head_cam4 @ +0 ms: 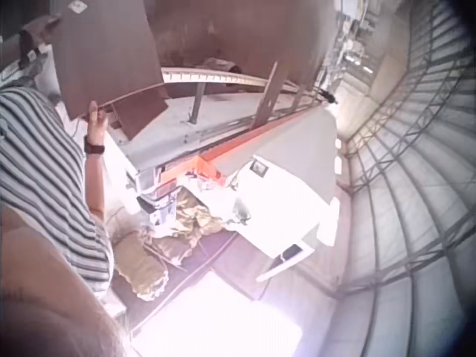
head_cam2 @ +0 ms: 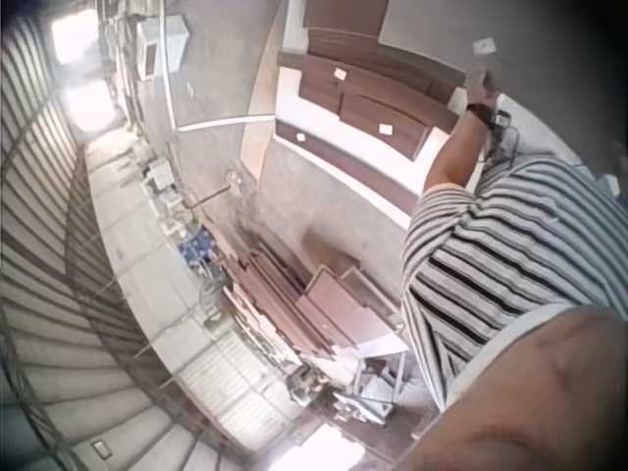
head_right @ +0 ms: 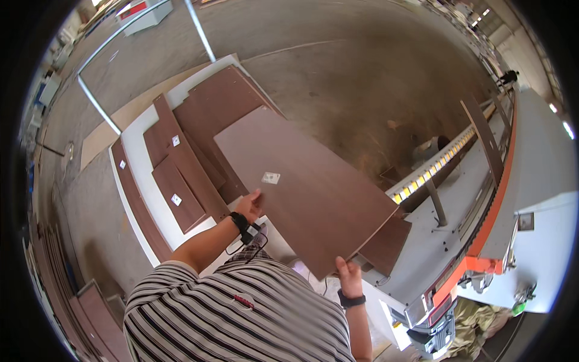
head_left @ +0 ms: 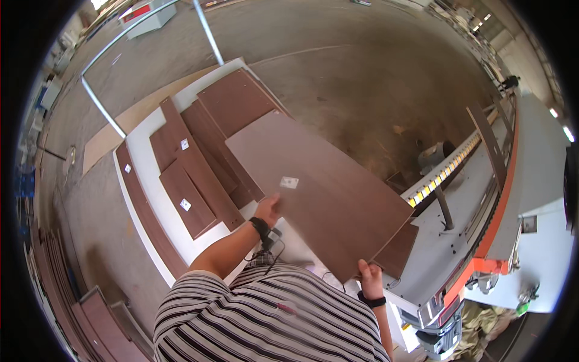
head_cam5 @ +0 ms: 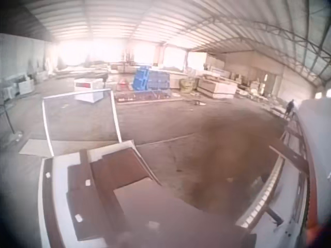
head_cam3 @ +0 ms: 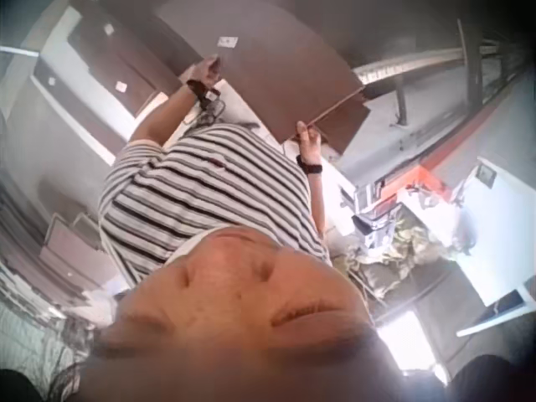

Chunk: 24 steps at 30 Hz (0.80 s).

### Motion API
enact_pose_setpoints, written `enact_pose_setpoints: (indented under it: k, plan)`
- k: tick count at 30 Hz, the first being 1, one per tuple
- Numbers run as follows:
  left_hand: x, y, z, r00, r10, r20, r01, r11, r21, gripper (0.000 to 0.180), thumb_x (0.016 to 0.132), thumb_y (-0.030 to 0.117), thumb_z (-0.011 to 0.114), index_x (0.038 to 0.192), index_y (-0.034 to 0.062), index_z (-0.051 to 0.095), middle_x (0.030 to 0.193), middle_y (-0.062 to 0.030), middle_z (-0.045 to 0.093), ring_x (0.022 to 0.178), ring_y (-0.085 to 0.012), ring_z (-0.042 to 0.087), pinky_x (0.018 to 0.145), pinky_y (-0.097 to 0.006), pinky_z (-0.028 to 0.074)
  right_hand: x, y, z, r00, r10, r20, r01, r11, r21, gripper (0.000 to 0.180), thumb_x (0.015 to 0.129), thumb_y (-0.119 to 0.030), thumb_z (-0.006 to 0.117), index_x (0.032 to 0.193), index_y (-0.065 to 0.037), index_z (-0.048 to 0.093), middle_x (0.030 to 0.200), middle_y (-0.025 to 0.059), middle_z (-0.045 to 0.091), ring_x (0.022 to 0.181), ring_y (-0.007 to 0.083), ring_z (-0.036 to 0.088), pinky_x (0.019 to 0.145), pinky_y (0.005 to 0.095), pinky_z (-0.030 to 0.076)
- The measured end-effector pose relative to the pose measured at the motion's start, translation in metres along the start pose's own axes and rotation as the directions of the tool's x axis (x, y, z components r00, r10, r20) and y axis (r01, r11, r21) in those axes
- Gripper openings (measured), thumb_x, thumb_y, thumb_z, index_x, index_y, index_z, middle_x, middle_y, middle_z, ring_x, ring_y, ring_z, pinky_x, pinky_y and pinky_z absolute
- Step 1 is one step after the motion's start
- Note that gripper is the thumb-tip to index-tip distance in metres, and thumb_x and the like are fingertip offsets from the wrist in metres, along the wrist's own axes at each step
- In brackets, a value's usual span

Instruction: Operating an edge banding machine to apply veneer to the edges of wood panels.

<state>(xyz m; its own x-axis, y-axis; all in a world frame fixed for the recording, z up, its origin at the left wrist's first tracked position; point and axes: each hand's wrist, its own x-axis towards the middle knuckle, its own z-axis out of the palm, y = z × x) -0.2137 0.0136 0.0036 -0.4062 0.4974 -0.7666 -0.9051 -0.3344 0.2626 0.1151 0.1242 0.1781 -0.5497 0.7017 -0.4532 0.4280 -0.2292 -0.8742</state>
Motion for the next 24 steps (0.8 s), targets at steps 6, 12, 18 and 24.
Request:
enact_pose_setpoints:
  k: [6,12,18,24]
  plan:
    - [-0.057,0.012,0.041,0.966,0.084,0.247,-0.116,0.986,0.12,0.018,0.082,0.013,0.057,0.097,0.002,0.053,0.087,-0.0079,0.059,0.078,-0.0182,0.058,0.072,-0.031,0.049,0.077,-0.03,0.078,0.928,0.075,0.364,-0.193,0.934,0.301,0.034,0.088,-0.024,0.049,0.088,0.01,0.052,0.083,0.0156,0.059,0.075,0.0273,0.062,0.066,0.0332,0.053]
    - [0.085,0.106,-0.062,0.762,0.297,0.575,-0.626,0.113,0.771,0.022,0.082,0.014,0.053,0.097,-0.0001,0.048,0.089,-0.0119,0.057,0.08,-0.023,0.058,0.065,-0.033,0.049,0.144,-0.031,0.138,0.791,0.237,0.564,-0.404,0.894,0.191,0.044,0.086,-0.032,0.05,0.107,0.006,0.045,0.101,0.0196,0.054,0.084,0.0279,0.061,0.071,0.0372,0.051]
    - [0.042,0.096,-0.07,0.977,0.2,0.072,-0.171,0.539,0.825,0.017,0.08,0.02,0.055,0.078,0.0067,0.044,0.07,-0.0051,0.05,0.062,-0.0134,0.054,0.048,-0.027,0.045,0.114,0.043,0.078,0.863,0.355,0.359,-0.431,0.889,0.158,0.041,0.084,-0.031,0.053,0.114,-0.005,0.045,0.105,0.0135,0.055,0.084,0.0229,0.061,0.071,0.032,0.049]
    - [0.067,0.074,-0.164,0.984,-0.132,-0.116,0.175,0.795,0.58,0.014,0.076,0.005,0.052,0.068,0.012,0.043,0.058,-0.0037,0.046,0.047,-0.0178,0.05,0.039,-0.03,0.043,0.063,0.118,0.025,0.901,0.401,0.163,-0.429,0.879,0.206,0.033,0.084,-0.026,0.054,0.107,-0.003,0.051,0.097,0.0127,0.059,0.082,0.0195,0.06,0.07,0.0303,0.049]
